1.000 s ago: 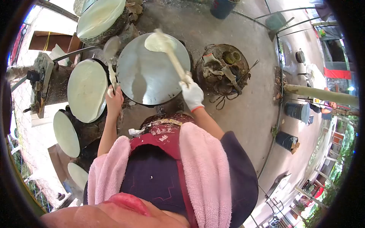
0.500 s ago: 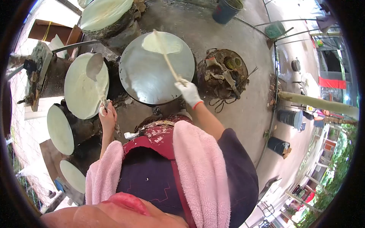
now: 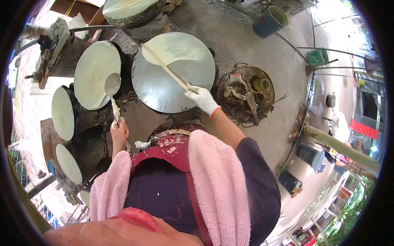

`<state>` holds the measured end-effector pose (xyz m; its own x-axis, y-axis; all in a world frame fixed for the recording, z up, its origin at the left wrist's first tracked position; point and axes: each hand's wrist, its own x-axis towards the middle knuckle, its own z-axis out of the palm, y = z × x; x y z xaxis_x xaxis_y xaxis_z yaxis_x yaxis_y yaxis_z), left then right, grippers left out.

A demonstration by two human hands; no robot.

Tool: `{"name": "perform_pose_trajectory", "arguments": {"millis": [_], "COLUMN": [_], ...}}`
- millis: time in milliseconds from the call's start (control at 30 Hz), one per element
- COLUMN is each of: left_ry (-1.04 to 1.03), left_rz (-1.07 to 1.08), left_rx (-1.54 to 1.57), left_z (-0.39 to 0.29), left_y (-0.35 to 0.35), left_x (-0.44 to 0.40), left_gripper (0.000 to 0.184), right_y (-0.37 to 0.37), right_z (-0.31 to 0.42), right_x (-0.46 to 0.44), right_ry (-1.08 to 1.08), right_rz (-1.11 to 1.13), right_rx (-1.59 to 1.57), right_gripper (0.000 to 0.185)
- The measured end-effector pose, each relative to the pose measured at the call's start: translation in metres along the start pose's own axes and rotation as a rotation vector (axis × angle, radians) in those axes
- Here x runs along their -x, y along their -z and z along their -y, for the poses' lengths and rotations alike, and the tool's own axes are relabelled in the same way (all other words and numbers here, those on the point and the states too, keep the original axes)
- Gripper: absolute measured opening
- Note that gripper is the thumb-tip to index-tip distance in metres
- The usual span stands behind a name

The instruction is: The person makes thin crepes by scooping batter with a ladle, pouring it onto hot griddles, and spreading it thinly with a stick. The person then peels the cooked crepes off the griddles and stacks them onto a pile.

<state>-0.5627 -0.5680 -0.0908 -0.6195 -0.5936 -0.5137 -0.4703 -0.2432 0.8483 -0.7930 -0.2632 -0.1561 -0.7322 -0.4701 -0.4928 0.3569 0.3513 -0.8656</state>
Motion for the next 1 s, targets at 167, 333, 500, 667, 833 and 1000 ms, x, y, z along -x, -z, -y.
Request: {"name": "perform_pose_trajectory", "arguments": {"millis": [167, 333, 500, 667, 833, 1000], "left_ry": [0.034, 0.061, 0.100, 0.136, 0.138, -0.168], "left_rz": [-0.119, -0.165, -0.208, -0.249, -0.315, -0.383], "left_rx": [0.008, 0.052, 0.036, 0.000, -0.172, -0.611], "left_z": [0.002, 0.014, 0.020, 0.034, 0.043, 0.049], "left_y": [-0.015, -0.023, -0.024, -0.022, -0.014, -0.012], "left_x": [0.017, 0.031, 0.041, 0.049, 0.052, 0.013], "left_gripper": [0.005, 0.007, 0.006, 0.006, 0.012, 0.021], "right_y": [0.088, 0.058, 0.098, 0.086, 0.112, 0.104], "right_z": [-0.015, 0.018, 0.017, 0.050, 0.023, 0.029], "right_x": [-0.053, -0.034, -0.066, -0.071, -0.081, -0.134], "right_ry": [0.078, -0.096, 0.155, -0.099, 0.050, 0.085], "right_rz": [-0.077, 0.235, 0.103, 0.432, 0.485, 0.396], "right_rx": [-0.033, 0.133, 0.138, 0.338, 0.272, 0.437], "right_gripper": [0.036, 0.035, 0.035, 0.040, 0.043, 0.045]}}
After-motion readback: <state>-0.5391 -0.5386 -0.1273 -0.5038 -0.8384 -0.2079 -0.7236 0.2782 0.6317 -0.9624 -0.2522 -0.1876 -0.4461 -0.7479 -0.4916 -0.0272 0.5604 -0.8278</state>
